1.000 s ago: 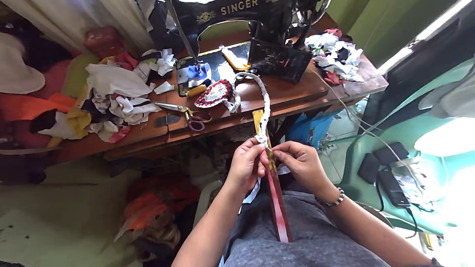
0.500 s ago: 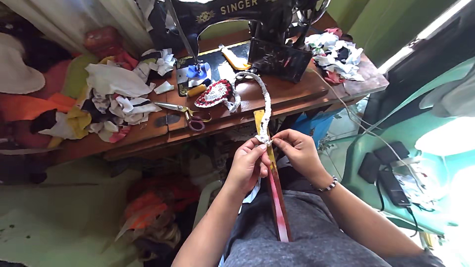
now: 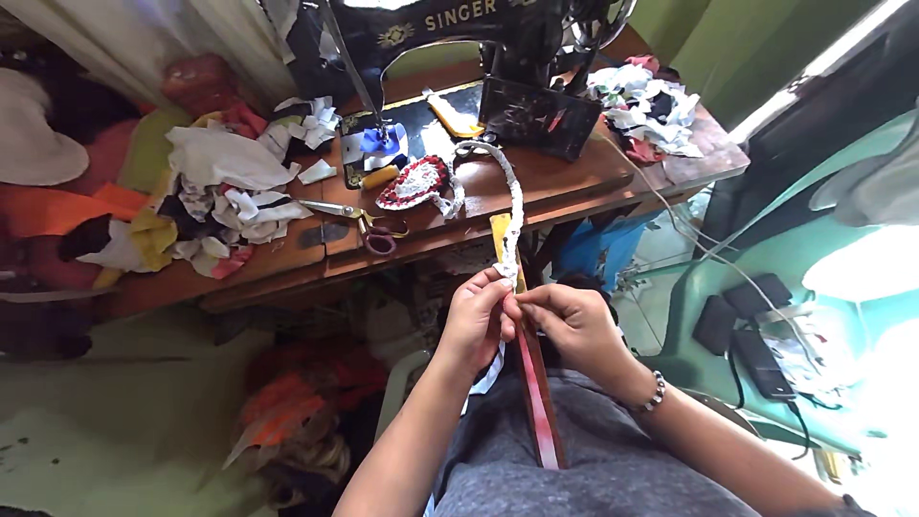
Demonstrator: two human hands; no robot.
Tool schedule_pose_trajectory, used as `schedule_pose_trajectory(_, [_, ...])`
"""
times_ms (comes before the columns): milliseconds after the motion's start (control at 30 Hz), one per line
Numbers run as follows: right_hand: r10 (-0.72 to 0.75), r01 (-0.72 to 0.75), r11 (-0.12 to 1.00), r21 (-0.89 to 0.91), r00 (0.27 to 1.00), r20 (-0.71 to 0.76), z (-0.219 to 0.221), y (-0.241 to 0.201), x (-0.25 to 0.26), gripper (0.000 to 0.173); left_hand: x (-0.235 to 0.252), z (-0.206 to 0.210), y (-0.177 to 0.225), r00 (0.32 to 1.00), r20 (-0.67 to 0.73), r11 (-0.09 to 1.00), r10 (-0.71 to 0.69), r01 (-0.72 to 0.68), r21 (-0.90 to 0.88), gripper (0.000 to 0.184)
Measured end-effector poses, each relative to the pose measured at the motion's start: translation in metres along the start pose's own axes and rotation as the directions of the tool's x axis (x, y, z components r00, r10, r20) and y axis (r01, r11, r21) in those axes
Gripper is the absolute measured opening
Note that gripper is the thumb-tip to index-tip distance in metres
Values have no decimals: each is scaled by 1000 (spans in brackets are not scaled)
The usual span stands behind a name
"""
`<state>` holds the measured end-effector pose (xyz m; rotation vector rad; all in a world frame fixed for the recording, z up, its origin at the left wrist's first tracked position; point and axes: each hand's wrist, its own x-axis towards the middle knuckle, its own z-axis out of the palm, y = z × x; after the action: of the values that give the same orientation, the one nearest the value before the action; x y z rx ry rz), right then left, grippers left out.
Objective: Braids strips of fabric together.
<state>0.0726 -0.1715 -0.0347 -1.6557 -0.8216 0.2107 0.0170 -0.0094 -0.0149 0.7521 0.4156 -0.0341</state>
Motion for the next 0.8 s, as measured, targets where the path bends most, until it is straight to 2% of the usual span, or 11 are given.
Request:
schedule_pose_trajectory(167, [24, -35, 991, -129, 996, -88, -18, 19, 14, 14, 0, -1, -1, 999, 29, 999, -15, 16, -38, 20])
schedule_pose_trajectory(400, [23, -41, 991, -127, 991, -134, -13, 28, 29, 11, -1, 1, -3, 1000, 10, 1000, 10, -10, -20, 16])
schedule_pose_trajectory(633, [-40, 34, 994, -104, 997, -59, -1, 13, -7, 16, -3, -3, -5, 999, -27, 999, 36, -36, -25, 16])
schedule_pose_trajectory(800, [-83, 78, 990, -118, 996, -42, 9, 2, -13, 17, -2, -1, -4, 999, -19, 999, 35, -35, -14, 16])
